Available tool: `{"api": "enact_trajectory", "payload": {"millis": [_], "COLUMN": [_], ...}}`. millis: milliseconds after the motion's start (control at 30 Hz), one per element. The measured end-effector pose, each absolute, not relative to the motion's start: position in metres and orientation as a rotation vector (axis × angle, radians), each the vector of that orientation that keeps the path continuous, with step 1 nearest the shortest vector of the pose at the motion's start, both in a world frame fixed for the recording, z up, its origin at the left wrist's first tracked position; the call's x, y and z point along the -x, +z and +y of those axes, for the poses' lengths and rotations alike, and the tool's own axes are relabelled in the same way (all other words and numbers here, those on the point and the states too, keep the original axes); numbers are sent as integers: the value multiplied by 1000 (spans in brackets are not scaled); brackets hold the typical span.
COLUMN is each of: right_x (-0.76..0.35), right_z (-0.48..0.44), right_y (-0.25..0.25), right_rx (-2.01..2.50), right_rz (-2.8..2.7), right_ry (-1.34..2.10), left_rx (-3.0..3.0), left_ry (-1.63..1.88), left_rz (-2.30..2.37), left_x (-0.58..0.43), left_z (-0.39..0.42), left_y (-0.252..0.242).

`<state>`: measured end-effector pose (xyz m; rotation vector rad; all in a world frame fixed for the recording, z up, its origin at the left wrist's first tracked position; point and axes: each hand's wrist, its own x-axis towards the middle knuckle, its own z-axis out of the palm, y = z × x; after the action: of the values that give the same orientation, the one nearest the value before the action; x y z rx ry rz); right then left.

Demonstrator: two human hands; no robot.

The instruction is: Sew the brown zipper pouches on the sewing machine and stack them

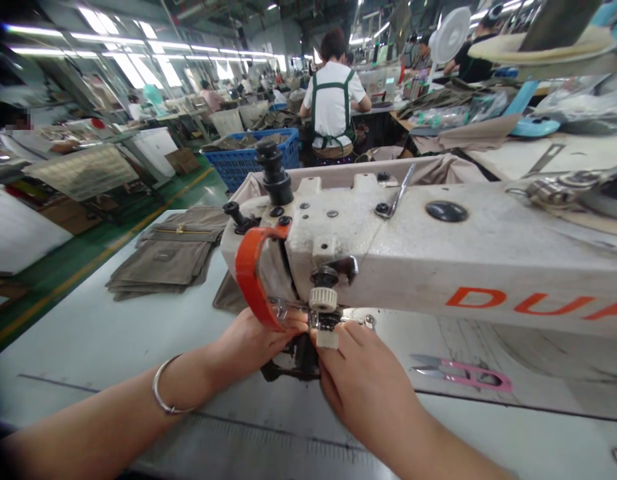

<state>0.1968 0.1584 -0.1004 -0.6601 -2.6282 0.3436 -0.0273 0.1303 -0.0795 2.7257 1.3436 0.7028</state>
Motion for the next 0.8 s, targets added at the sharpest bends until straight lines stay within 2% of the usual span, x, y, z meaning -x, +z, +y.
{"api": "enact_trajectory", "payload": {"millis": [433, 667, 800], "right_x": [-196, -198, -201], "right_z": [158, 157, 157], "right_y": [-104, -102, -103], "right_rx": [658, 648, 607], "right_rz": [-2610, -2567, -2598], "right_ry": [360, 364, 367], "left_rx": [-2737, -2696, -2636], "left_ry": [543, 419, 276], "left_rz": [1531, 1606, 1500], "left_x": [32, 16, 3], "left_z": [148, 134, 117], "left_y": [-92, -67, -54]}}
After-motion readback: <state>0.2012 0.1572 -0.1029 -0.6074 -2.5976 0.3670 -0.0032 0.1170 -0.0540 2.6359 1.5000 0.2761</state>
